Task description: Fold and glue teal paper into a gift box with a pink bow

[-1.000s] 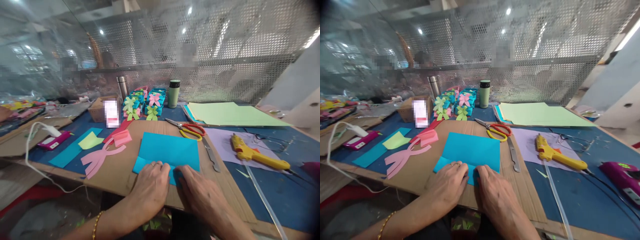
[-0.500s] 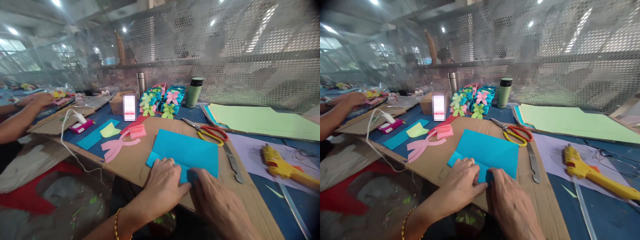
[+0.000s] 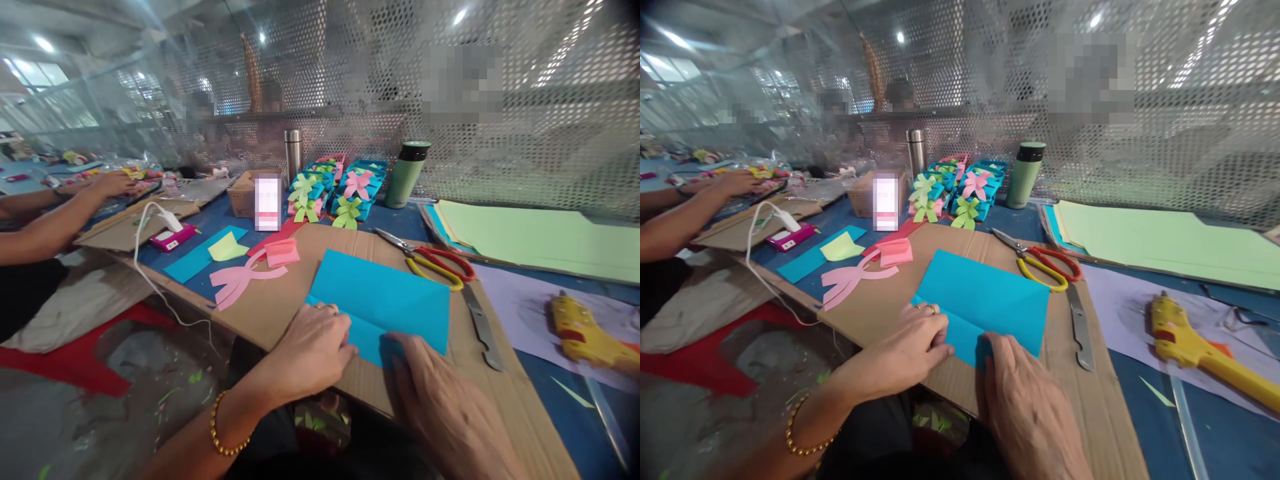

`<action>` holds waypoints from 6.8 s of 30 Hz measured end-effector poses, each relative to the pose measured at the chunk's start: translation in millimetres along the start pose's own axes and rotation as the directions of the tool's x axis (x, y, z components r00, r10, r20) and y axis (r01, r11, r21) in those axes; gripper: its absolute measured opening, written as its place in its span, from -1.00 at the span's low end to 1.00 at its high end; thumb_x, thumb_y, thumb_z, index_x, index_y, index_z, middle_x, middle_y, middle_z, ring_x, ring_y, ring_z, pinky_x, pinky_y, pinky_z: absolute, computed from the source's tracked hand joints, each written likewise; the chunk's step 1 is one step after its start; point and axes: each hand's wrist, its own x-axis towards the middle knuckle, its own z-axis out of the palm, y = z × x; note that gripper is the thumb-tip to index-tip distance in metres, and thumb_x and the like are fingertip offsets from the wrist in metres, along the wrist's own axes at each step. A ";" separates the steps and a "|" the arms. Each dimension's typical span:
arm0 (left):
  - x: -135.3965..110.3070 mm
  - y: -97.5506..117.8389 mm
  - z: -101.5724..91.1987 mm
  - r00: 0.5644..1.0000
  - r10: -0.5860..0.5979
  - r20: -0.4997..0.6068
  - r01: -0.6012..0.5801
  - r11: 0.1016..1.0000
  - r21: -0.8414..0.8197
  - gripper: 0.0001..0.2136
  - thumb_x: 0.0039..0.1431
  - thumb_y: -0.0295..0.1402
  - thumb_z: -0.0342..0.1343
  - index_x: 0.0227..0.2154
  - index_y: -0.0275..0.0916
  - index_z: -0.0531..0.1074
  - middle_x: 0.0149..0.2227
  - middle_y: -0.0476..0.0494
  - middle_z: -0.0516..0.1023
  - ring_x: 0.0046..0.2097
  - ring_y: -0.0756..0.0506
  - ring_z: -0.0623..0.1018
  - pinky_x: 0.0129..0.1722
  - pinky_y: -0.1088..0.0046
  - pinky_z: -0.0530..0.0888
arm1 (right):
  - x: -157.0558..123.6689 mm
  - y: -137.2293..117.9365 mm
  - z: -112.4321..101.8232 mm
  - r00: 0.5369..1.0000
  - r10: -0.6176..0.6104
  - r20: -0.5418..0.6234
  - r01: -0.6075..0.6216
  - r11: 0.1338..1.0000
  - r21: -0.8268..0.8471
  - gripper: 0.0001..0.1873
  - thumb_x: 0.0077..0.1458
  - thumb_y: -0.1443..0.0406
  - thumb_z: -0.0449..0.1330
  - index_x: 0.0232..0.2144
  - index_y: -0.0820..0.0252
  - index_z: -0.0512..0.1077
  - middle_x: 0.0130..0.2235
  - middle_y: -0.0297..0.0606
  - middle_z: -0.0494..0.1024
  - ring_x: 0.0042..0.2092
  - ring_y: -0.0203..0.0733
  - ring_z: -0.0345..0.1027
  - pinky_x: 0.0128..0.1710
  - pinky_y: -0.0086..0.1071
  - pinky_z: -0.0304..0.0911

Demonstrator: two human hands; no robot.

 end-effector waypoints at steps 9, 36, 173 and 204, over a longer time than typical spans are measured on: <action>-6.8 -36.0 -15.7 0.994 -0.088 0.064 0.092 0.993 -0.071 -0.76 0.26 -0.38 0.05 -0.52 -0.22 0.18 -0.35 -0.03 0.39 -0.26 -0.07 0.38 -0.26 0.37 0.28 | 3.3 -2.7 -5.7 1.000 -0.007 -0.004 0.007 1.000 0.024 -0.82 0.34 0.28 -0.09 -0.18 0.14 0.30 -0.44 -0.30 0.43 -0.49 -0.23 0.40 -0.57 -0.39 0.12; -35.5 -22.1 6.4 0.920 0.149 -0.362 -0.059 0.967 0.248 -0.72 0.42 -0.22 -0.05 -0.05 -0.30 0.42 -0.02 -0.27 0.51 -0.03 -0.22 0.47 -0.05 0.15 0.36 | 5.5 -3.7 -5.5 1.000 -0.021 -0.013 0.021 0.999 -0.029 -0.75 0.36 0.26 -0.14 -0.17 0.15 0.33 -0.45 -0.32 0.42 -0.58 -0.29 0.30 -0.62 -0.40 0.08; -31.6 10.6 45.8 0.860 0.406 -0.310 -0.224 0.845 0.486 -0.34 0.11 0.08 0.23 0.12 -0.32 0.41 0.07 -0.36 0.54 -0.01 -0.37 0.54 -0.05 0.03 0.48 | -4.5 18.8 -53.2 0.874 0.234 0.426 -0.099 0.944 -0.315 -0.70 0.30 0.22 0.08 -0.46 0.11 0.47 -0.49 -0.26 0.59 -0.42 -0.09 0.51 -0.49 -0.28 -0.19; -45.6 -49.9 51.7 0.816 0.494 -0.300 -0.422 0.864 0.275 -0.50 0.20 -0.31 0.17 0.20 -0.25 0.33 0.18 -0.38 0.43 0.27 -0.39 0.33 0.23 -0.12 0.29 | -24.6 -35.0 -13.6 0.985 -0.168 0.046 0.171 0.982 -0.083 -0.43 0.25 -0.01 0.12 0.16 0.21 0.37 0.03 -0.07 0.54 -0.01 0.02 0.38 -0.06 -0.17 0.26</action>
